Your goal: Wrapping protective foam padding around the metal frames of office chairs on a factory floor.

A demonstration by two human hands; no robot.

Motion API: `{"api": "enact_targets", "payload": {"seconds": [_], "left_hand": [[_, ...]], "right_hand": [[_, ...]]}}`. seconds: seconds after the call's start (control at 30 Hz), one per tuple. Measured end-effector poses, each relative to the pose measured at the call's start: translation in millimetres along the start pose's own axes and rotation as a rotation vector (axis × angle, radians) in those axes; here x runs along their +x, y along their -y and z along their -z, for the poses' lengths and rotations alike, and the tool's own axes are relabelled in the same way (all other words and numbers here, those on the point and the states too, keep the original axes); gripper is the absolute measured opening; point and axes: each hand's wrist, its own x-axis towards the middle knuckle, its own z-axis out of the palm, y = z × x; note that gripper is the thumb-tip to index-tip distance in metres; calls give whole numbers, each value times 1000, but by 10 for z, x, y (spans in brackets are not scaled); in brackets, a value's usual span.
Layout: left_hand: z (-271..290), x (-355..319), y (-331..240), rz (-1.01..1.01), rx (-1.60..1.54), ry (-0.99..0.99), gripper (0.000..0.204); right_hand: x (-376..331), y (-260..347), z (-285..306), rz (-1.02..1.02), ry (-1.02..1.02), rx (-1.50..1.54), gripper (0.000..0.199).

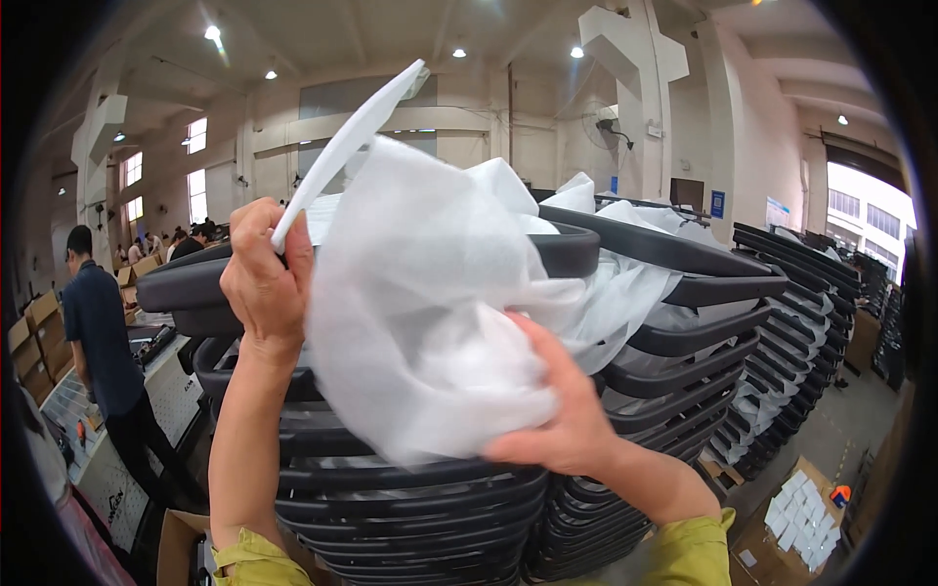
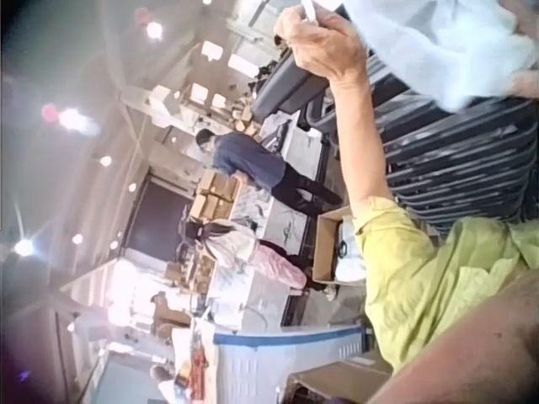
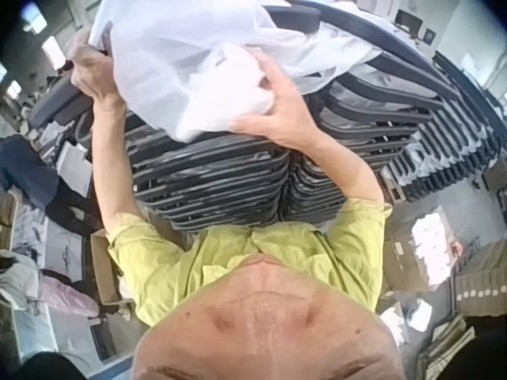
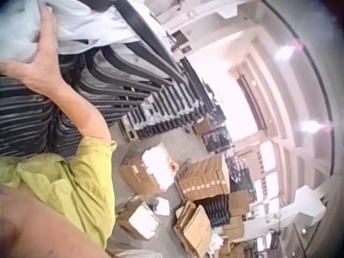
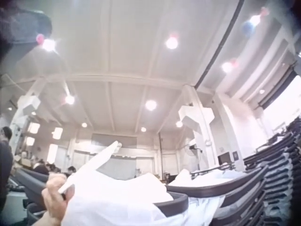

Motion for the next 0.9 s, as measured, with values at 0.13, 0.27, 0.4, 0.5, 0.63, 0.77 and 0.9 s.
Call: {"api": "enact_targets", "payload": {"seconds": [0.13, 0.27, 0.4, 0.5, 0.63, 0.77, 0.9], "left_hand": [[-21, 51, -7, -24, 7, 4, 21], [-39, -20, 62, 44, 40, 22, 22], [-18, 57, 91, 94, 104, 12, 23], [-59, 107, -27, 212, 93, -1, 22], [-89, 131, 43, 98, 38, 7, 22], [-47, 129, 42, 62, -32, 7, 22], [-16, 51, 15, 36, -23, 15, 23]], "right_hand": [[271, -263, -278, 526, -152, -741, 72], [445, -314, -257, 660, -181, -1061, 52], [536, -107, -313, 436, -93, -961, 61], [689, -219, -340, 432, -148, -1038, 55], [1140, -467, -306, 431, -234, -1014, 43], [1526, -327, -257, -132, -1, -796, 43], [1473, -229, -233, -183, 18, -791, 44]]}}
